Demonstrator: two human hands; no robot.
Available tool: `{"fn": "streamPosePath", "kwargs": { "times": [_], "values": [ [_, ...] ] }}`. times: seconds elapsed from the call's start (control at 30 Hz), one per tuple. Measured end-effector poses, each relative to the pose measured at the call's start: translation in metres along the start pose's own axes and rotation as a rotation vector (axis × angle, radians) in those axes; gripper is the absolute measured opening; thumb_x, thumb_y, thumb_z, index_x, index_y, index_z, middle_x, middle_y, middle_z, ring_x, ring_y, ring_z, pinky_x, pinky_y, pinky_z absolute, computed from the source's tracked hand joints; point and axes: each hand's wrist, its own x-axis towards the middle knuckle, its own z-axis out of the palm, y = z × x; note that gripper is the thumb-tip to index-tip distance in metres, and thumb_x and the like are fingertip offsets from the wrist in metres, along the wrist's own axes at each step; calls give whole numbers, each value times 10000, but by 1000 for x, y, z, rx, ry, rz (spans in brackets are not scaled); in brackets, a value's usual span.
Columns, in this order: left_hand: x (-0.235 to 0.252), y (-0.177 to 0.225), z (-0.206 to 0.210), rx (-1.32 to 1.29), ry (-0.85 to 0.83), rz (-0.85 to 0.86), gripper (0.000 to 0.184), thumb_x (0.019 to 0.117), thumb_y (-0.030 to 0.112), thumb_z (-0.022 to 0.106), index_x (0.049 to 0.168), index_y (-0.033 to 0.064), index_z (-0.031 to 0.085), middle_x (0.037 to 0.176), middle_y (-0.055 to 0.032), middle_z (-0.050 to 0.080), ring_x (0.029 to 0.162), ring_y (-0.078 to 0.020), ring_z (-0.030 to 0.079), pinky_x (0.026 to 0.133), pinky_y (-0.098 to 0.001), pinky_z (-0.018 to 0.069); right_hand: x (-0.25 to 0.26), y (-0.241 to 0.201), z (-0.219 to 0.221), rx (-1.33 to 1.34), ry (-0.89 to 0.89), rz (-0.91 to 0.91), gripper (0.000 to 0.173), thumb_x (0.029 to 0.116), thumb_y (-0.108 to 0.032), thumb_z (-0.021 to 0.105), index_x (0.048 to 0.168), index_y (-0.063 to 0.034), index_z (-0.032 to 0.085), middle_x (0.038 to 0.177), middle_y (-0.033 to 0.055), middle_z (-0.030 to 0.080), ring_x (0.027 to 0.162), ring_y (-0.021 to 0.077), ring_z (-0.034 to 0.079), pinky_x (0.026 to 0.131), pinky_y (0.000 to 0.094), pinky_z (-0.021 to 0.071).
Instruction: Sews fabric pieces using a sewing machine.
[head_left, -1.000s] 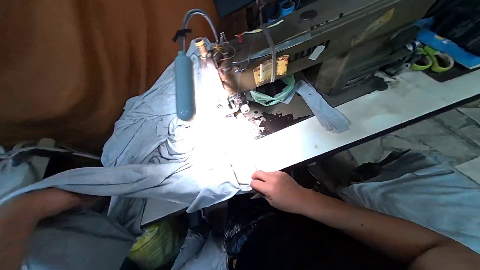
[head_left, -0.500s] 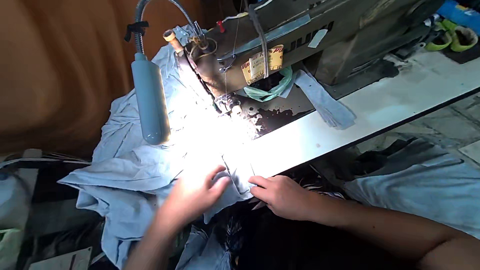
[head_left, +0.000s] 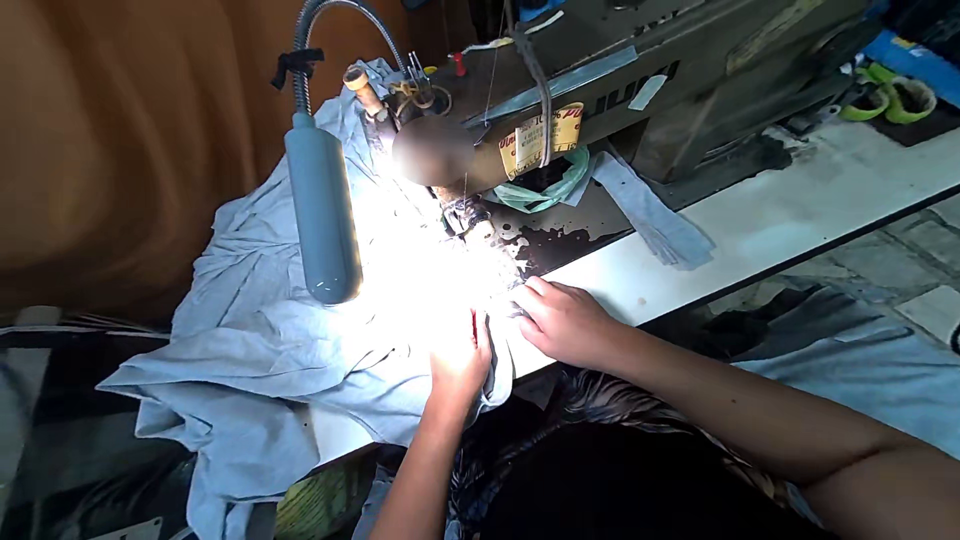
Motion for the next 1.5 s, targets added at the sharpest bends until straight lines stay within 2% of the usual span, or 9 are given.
{"fn": "streamPosePath", "kwargs": {
  "times": [0.13,0.53,0.97,1.07,1.17,1.23,1.3,1.37,1.5],
  "values": [
    [7,3,-4,76,-144,21,246,991,125,577,1100,-23,741,970,-190,740,927,-352,726,837,-525,560,1,1,4,-23,62,3,260,995,-130,570,1173,19,687,1062,202,678,930,359,693,800,502,562],
    [-2,-8,5,-69,107,84,273,959,163,529,892,9,744,752,-86,703,709,-149,685,667,-304,552,3,2,18,-86,202,-172,201,965,-128,589,1020,-6,740,962,162,695,932,338,698,760,474,578],
    [-3,-6,8,-67,112,152,246,940,136,552,904,-4,751,780,-96,722,724,-153,700,692,-296,566,7,0,25,-155,234,-176,173,959,-108,604,987,0,735,933,161,699,904,336,707,726,462,578],
    [-27,8,1,-73,214,355,226,914,154,552,840,17,716,751,-90,694,688,-170,683,647,-294,562,-6,2,15,-71,271,-129,204,963,-109,581,1010,21,732,960,188,712,907,359,716,747,485,584],
    [-73,28,13,-267,34,530,178,957,172,538,865,86,664,809,-61,671,787,-160,664,749,-260,554,-35,16,6,15,412,-112,244,946,-147,571,1051,-6,740,943,153,709,839,303,715,706,437,598],
    [-94,20,43,-221,-215,435,140,895,118,592,844,40,696,787,-98,696,766,-223,708,728,-336,593,-59,25,-1,65,423,-100,264,958,-162,568,1084,-4,738,969,159,718,849,285,719,730,409,600],
    [-91,15,61,-84,-726,38,264,1004,109,564,1148,-59,706,1053,-248,729,1014,-388,718,926,-529,557,-86,34,-1,124,399,-80,271,967,-173,570,1104,-4,731,973,159,711,856,271,708,747,393,595],
    [-76,16,71,3,-982,-145,400,1050,162,519,1411,-2,577,1314,-267,645,1236,-429,620,1075,-573,459,-107,42,1,184,416,-29,278,963,-189,574,1118,-14,724,973,151,704,859,251,696,749,381,589],
    [-64,54,38,-333,-738,370,208,948,86,633,1094,-11,746,1028,-177,752,955,-315,746,870,-488,598,-136,68,-7,306,516,172,383,932,-293,657,1170,2,710,1073,163,710,931,205,685,802,367,581]
  ]
}}
